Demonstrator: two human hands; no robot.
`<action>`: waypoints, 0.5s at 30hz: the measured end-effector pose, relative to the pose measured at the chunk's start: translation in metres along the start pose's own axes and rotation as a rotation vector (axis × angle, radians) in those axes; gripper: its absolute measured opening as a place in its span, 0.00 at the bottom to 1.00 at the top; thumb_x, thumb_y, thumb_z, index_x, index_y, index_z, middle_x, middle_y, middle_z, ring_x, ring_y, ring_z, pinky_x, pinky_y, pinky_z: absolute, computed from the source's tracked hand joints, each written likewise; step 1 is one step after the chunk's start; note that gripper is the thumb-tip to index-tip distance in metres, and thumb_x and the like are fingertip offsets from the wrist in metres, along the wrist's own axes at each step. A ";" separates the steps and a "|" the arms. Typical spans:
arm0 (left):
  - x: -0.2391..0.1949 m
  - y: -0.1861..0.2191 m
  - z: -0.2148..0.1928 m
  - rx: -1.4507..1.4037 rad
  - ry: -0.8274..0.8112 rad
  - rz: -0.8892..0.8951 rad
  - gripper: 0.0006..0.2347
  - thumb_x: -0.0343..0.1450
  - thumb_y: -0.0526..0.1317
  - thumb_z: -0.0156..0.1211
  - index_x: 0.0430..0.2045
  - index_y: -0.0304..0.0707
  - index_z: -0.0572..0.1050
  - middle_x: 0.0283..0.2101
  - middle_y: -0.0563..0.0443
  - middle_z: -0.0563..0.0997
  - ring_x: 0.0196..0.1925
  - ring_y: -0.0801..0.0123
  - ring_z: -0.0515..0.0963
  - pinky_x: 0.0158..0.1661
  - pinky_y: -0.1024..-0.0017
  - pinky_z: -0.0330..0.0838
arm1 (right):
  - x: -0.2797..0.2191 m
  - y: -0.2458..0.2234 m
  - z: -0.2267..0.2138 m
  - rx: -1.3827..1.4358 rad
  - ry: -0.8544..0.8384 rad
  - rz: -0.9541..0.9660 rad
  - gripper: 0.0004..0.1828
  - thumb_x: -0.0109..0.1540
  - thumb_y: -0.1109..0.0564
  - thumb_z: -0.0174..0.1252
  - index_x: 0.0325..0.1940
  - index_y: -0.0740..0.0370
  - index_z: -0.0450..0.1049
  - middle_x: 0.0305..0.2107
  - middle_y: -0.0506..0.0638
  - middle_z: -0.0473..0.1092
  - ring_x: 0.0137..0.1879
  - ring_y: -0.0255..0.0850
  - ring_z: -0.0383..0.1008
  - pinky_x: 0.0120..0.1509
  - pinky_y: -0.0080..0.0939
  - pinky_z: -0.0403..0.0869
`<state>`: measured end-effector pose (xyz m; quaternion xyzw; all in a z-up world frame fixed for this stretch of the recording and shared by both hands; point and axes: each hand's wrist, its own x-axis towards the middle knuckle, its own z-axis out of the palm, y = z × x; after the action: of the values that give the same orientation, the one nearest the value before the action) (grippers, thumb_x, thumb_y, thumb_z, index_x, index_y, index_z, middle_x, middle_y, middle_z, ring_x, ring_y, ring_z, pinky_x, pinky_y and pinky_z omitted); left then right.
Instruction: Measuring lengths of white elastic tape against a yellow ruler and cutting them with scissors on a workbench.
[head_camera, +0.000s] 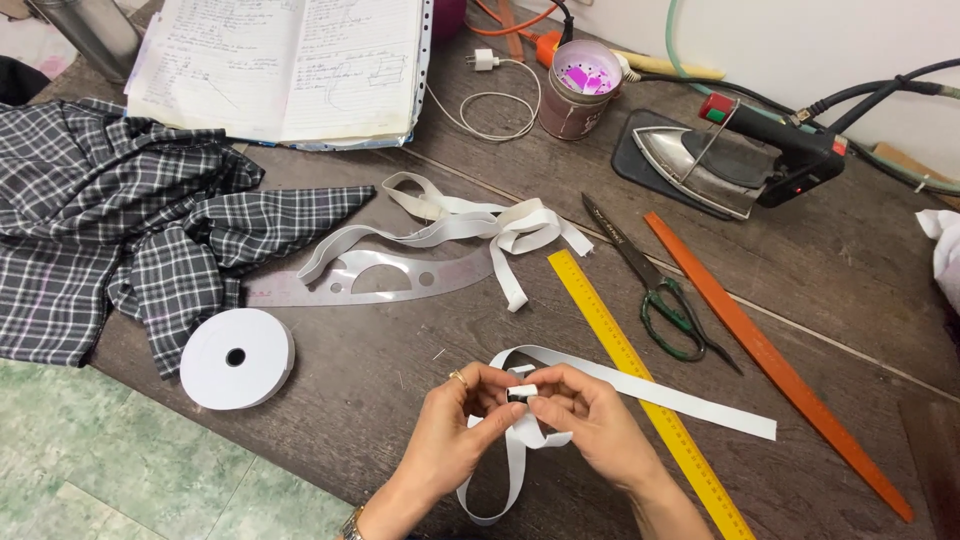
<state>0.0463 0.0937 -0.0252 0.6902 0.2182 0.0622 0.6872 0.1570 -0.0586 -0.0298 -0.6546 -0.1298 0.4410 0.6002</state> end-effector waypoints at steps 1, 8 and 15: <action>0.000 0.000 0.000 -0.015 -0.005 -0.009 0.08 0.64 0.37 0.66 0.34 0.44 0.80 0.25 0.59 0.75 0.26 0.79 0.71 0.32 0.80 0.67 | 0.000 -0.001 0.000 -0.006 0.010 0.005 0.13 0.58 0.60 0.60 0.46 0.64 0.77 0.28 0.51 0.74 0.33 0.36 0.73 0.37 0.33 0.70; 0.003 -0.006 0.000 -0.223 -0.050 -0.040 0.07 0.69 0.37 0.57 0.35 0.34 0.78 0.31 0.52 0.81 0.27 0.74 0.77 0.32 0.78 0.72 | 0.001 -0.002 0.001 -0.007 0.040 -0.074 0.15 0.53 0.65 0.63 0.44 0.65 0.78 0.41 0.53 0.78 0.44 0.37 0.77 0.48 0.37 0.79; 0.003 -0.009 0.001 -0.188 -0.044 -0.062 0.07 0.69 0.38 0.58 0.35 0.35 0.78 0.31 0.53 0.80 0.27 0.75 0.76 0.31 0.78 0.72 | -0.001 0.002 -0.001 0.015 0.021 -0.093 0.15 0.55 0.65 0.59 0.47 0.66 0.76 0.42 0.55 0.78 0.44 0.38 0.79 0.51 0.35 0.76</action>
<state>0.0471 0.0936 -0.0349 0.6168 0.2176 0.0461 0.7551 0.1565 -0.0603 -0.0318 -0.6480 -0.1505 0.4067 0.6261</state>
